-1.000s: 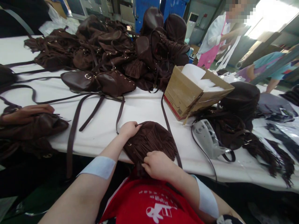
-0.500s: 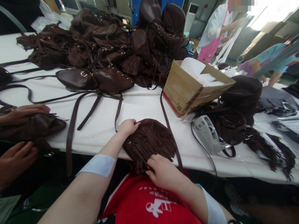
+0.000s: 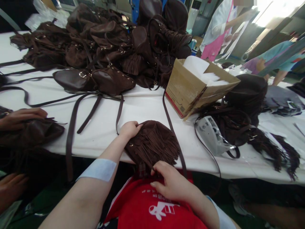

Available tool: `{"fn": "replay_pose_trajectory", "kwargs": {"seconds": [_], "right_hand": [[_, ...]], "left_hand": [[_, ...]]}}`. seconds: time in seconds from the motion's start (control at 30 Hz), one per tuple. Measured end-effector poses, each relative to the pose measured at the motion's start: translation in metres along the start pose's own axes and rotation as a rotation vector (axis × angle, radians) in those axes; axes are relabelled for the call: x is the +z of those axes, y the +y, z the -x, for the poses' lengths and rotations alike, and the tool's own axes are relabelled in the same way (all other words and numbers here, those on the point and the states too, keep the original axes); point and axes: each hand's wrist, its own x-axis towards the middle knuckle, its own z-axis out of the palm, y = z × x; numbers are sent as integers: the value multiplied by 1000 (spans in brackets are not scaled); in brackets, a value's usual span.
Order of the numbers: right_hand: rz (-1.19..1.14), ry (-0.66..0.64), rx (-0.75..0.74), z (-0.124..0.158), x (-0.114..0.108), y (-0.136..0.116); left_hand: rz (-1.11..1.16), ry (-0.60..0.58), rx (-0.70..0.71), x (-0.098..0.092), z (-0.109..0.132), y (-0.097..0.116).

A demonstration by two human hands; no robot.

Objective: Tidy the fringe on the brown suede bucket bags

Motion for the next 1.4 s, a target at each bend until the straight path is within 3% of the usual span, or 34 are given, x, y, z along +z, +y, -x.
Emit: {"fn": "replay_pose_trajectory", "kwargs": {"seconds": [0.43,0.8,1.07,1.17,1.4], "right_hand": [[194,-147,33,-5,-7,-8],[167,85,-186,-1,-11,-5],[127,211,-88,20,-28,10],[172,216,-90,-3,-28,10],[480,59,-368,-105,-4,-23]], "left_hand": [[-3,-2,3,0,1,0],[7,-1,-8,0,1,0],[2,4,5,0,-1,-1],[25,-31,26,-3,-4,-3],[43,-66,49,-7,-7,-3]]}}
